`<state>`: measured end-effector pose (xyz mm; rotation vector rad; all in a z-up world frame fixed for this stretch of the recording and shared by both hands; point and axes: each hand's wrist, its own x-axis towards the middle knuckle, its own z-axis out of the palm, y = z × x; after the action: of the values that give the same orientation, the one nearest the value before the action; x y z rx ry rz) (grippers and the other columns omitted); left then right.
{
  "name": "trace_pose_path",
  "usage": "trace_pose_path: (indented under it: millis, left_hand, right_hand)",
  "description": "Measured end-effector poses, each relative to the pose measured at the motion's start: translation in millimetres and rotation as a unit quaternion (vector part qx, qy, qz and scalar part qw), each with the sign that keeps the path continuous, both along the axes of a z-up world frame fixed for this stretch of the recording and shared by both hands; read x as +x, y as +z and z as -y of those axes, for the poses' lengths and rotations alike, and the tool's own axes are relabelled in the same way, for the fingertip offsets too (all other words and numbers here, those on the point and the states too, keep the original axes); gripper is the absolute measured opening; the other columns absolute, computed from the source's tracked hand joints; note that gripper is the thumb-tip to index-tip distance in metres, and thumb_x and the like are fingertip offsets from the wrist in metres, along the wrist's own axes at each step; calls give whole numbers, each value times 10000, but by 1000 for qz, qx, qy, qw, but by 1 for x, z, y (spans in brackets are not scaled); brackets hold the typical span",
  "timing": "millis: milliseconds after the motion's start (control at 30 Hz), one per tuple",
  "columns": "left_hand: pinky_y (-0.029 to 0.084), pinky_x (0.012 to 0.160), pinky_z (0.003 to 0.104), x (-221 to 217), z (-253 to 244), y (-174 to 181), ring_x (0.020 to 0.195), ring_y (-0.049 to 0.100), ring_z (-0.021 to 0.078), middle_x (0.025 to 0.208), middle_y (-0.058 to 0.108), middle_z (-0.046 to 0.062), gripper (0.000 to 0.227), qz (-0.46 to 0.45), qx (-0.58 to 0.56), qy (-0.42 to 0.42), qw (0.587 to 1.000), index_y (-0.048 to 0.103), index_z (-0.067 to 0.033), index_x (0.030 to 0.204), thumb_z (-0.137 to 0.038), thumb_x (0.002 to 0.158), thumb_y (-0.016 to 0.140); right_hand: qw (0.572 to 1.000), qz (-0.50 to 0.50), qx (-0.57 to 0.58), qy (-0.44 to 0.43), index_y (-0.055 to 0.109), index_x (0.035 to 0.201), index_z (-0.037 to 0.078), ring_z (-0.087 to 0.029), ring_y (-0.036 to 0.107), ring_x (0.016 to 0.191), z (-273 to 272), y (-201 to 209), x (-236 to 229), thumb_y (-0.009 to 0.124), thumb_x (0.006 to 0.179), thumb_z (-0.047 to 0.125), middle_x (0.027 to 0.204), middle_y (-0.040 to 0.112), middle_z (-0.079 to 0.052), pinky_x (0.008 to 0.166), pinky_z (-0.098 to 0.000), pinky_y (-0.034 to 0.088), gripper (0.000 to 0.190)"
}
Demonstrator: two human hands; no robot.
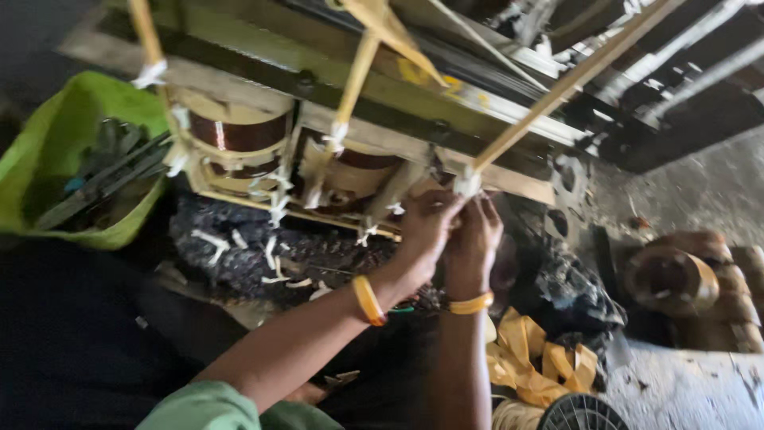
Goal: The person sits on the floor and uses pliers to strip and adjust white plastic ties on a wooden-framed electrical device with copper coils. They repeatedly cut and reposition the ties to secure components.
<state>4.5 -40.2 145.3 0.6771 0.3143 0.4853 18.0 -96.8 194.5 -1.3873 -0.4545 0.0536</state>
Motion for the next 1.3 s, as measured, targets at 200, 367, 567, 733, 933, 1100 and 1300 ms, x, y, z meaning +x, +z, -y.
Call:
trace_pose_path:
  millis: [200,367,567,733,933,1100,1300]
  left_hand:
    - [542,658,287,0,2,-3,749,680,137,881,743,85,144,80,35,16,996,698,-5,1040,-53,911,658]
    - [547,653,342,-22,-14,17,768,711,201,887,735,140,129,72,287,113,949,694,-5,1073,-76,966,685]
    - [542,615,400,-44,-40,39,741,731,309,881,739,158,240,16,538,189,821,676,-69,1151,-180,939,696]
    - [512,560,410,-44,-50,39,649,693,271,868,723,128,279,13,686,171,708,618,-97,1224,-250,994,659]
    - [460,412,342,-35,-56,17,528,635,172,918,687,66,309,-10,817,273,508,593,-101,1259,-176,962,631]
    - [492,503,342,-33,-62,-3,589,631,196,902,607,22,260,-22,806,287,518,566,-140,1215,-184,971,645]
    - [472,405,383,-40,-58,12,528,644,255,811,650,102,420,-37,775,184,604,602,-77,1295,-217,905,672]
  right_hand:
    - [961,-223,129,98,657,1104,11,-140,669,823,16,24,-8,559,1005,153,981,698,-61,729,-262,534,199]
    - [961,-184,109,173,655,1112,18,-138,686,900,22,27,6,622,978,94,1004,714,-46,799,-259,538,158]
    - [962,115,-196,-151,753,996,22,-101,647,618,8,18,-8,708,988,77,729,697,-32,547,-235,489,71]
    - [924,217,-309,-64,703,954,11,-85,524,553,29,34,-14,580,1058,81,722,638,-46,491,-226,359,176]
    - [987,-107,122,-4,643,842,57,-73,453,496,19,39,15,564,1109,159,686,596,-37,439,-209,315,297]
    - [971,-123,197,-60,609,818,52,-119,537,536,-12,39,37,583,1108,190,696,607,-64,448,-225,365,323]
    - [987,147,3,-66,611,942,11,-96,530,567,-1,34,14,607,1144,201,815,622,-83,471,-238,365,277]
